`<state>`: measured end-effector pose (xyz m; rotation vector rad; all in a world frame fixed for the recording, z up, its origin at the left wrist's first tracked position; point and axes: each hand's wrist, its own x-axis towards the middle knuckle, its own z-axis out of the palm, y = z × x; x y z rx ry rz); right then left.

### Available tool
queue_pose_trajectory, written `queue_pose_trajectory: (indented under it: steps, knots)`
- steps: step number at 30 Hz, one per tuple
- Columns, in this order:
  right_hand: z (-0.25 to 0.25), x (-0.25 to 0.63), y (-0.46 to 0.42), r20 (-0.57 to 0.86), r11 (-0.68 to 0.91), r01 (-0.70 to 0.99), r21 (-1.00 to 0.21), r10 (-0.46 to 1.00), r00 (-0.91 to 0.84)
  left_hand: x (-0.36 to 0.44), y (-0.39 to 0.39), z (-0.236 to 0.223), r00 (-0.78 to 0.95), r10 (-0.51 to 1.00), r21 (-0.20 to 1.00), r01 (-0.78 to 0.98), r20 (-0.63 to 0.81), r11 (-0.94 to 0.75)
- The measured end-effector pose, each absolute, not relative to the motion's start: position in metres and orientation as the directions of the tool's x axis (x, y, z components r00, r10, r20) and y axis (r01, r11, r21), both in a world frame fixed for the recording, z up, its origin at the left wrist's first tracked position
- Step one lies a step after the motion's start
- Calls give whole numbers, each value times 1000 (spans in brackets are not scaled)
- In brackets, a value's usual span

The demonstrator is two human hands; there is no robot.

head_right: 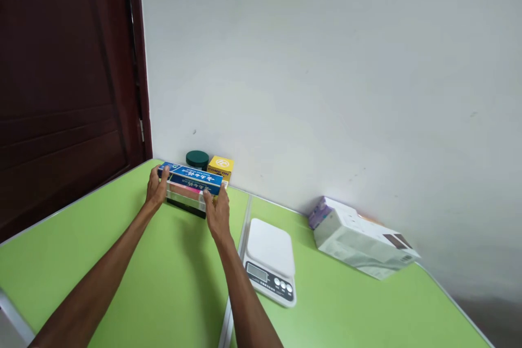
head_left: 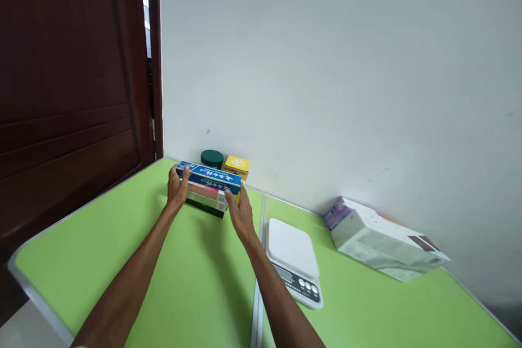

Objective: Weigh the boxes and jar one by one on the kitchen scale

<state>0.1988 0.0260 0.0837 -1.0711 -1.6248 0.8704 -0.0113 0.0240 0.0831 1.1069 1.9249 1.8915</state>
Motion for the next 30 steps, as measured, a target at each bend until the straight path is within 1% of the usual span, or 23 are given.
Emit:
queue_pose_trajectory:
  steps: [3, 6, 8, 10, 14, 18, 20, 22, 25, 30]
  knots:
    - [91, 208, 18, 366, 388, 207, -898, 921, -136, -5, 14, 93, -651, 644, 901, 406, 402, -152]
    - [101, 237, 7, 382, 394, 246, -885, 919, -99, 17, -2, 107, -576, 657, 859, 453, 486, -238]
    - [107, 265, -3, 380, 375, 282, -883, 924, -37, 42, -13, 113, -497, 693, 837, 456, 522, -303]
    - [110, 297, -17, 378, 348, 298, -889, 925, 49, 74, -23, 112, -409, 745, 832, 428, 526, -353]
    - [99, 362, -46, 324, 244, 326, -913, 920, 220, 142, -40, 81, -251, 852, 869, 327, 459, -371]
    - [66, 412, -67, 215, 110, 337, -935, 932, 292, 188, -51, 36, -133, 942, 933, 234, 310, -274]
    - [49, 426, -72, 149, 38, 333, -942, 937, 315, 197, -53, 21, -104, 956, 944, 218, 275, -248]
    - [35, 434, -73, 99, -7, 321, -947, 945, 311, 201, -54, 14, -91, 954, 939, 222, 287, -261]
    - [18, 438, -72, 80, -24, 312, -950, 946, 314, 201, -54, 9, -106, 944, 931, 231, 312, -282]
    - [-4, 446, -67, 32, -106, 273, -956, 889, 457, 201, -51, -8, -210, 958, 972, 169, 198, -164]
